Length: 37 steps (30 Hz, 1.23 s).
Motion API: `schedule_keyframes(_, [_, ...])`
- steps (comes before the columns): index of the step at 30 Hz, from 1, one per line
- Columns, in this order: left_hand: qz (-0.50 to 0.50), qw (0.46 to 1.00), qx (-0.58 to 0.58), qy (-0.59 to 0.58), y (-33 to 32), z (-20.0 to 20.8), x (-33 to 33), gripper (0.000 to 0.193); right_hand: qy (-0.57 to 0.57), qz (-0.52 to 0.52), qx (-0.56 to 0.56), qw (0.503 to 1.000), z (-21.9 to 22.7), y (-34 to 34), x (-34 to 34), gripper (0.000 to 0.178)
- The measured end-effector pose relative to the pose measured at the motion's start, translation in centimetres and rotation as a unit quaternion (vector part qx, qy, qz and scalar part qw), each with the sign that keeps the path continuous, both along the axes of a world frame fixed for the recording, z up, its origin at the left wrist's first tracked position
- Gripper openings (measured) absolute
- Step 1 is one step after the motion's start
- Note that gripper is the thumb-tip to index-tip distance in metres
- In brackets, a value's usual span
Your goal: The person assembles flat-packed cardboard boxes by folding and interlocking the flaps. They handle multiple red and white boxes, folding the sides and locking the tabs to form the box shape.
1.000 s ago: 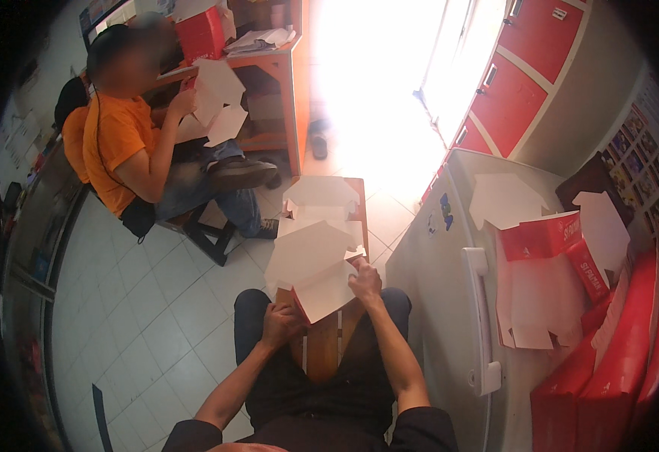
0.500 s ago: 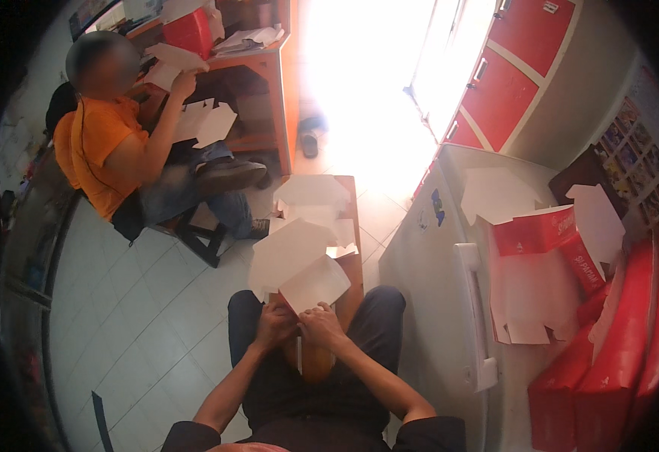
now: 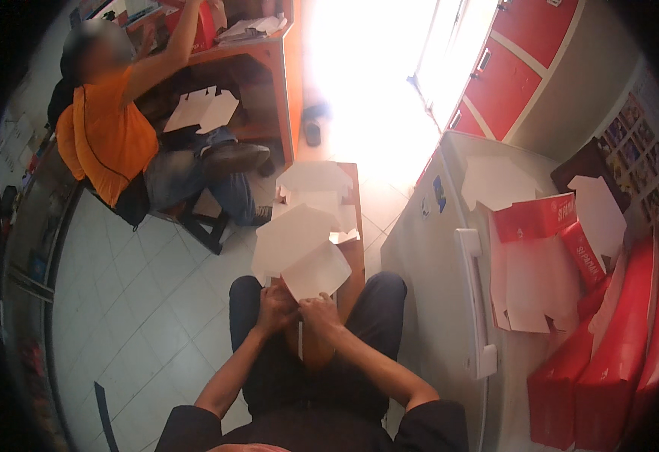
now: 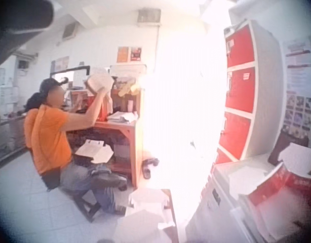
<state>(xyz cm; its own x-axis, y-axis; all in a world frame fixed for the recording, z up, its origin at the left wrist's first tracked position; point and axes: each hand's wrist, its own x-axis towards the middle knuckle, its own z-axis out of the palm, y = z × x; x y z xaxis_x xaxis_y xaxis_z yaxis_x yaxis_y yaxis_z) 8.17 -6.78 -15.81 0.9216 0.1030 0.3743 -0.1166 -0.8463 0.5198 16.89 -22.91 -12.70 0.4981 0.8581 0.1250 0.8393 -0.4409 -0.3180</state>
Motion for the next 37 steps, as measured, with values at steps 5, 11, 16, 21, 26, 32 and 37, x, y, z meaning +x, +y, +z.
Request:
schedule_keyframes(5, [-0.008,1.0,-0.026,-0.014,0.0,0.6,0.0,0.021,0.003,-0.008,0.023,1.0,-0.2,-0.1,-0.4,0.015])
schedule_keyframes(11, [-0.003,0.999,-0.013,0.036,0.2,0.0,0.3,0.018,0.014,-0.016,-0.014,1.0,-0.3,0.4,-0.4,0.015])
schedule_keyframes(16, [0.01,0.999,0.0,0.038,-0.1,0.1,-0.1,0.021,-0.016,-0.032,-0.008,0.999,0.1,0.7,-0.5,0.015])
schedule_keyframes(21, [0.139,0.988,0.056,-0.044,-0.4,1.0,0.0,0.046,-0.009,-0.026,-0.03,0.999,0.9,0.4,0.0,0.017])
schedule_keyframes(26, [0.17,0.984,0.054,0.018,-0.6,0.6,0.0,0.053,0.021,-0.026,-0.045,0.998,3.0,1.1,0.4,0.028])
schedule_keyframes(32, [0.144,0.987,0.046,0.063,-0.9,1.3,0.4,0.057,0.015,-0.139,-0.018,0.99,1.9,5.6,1.3,0.026])
schedule_keyframes(37, [0.182,0.979,0.073,0.048,-0.6,0.4,0.0,0.06,0.043,-0.132,-0.099,0.985,0.5,7.7,2.1,0.021])
